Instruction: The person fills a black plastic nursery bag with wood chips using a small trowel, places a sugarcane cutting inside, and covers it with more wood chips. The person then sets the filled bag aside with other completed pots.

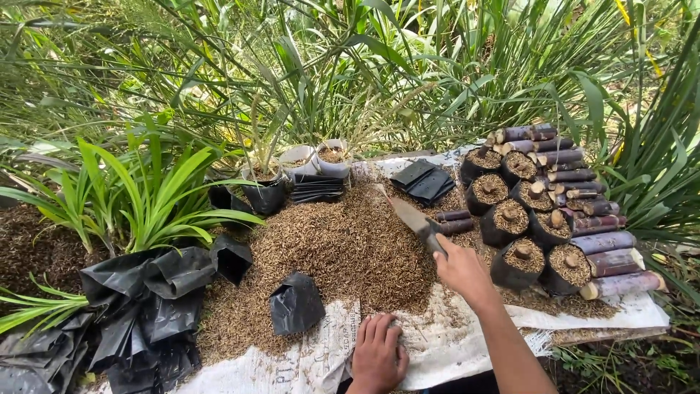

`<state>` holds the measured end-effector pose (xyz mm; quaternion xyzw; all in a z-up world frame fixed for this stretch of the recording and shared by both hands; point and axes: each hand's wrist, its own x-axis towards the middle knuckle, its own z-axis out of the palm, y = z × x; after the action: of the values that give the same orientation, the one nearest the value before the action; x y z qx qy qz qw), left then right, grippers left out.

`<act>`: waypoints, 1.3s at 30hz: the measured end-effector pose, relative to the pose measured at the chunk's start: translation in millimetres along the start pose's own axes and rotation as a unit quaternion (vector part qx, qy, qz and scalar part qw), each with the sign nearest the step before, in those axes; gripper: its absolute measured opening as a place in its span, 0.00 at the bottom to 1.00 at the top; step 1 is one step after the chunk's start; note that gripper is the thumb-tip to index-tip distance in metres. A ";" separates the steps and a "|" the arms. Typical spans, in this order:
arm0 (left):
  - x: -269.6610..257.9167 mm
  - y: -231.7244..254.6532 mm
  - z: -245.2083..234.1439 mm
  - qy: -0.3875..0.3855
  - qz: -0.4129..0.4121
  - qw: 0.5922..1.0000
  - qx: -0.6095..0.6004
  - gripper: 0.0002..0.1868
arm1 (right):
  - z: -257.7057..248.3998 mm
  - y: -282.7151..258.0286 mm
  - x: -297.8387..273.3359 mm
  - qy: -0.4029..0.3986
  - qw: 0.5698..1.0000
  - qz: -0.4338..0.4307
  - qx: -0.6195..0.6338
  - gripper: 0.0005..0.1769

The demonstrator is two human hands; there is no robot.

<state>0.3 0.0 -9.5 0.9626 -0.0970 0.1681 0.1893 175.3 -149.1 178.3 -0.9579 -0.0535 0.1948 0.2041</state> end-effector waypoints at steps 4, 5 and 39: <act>0.5 0.3 -0.7 -0.004 0.002 1.000 0.005 0.20 | -5.1 -22.6 27.9 -0.002 1.000 0.010 -0.023 0.16; 0.0 0.3 -0.2 -0.001 0.002 1.000 0.004 0.20 | -3.1 -26.3 37.5 -0.002 0.999 0.013 -0.048 0.22; 2.4 2.6 -3.5 -0.005 -0.008 1.000 0.007 0.17 | 55.9 13.6 -73.3 -0.040 0.992 0.081 0.089 0.27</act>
<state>0.8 -1.3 -4.7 0.9654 -0.0897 0.1621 0.1836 86.2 -154.1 151.4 -0.9286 0.0338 0.2530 0.2693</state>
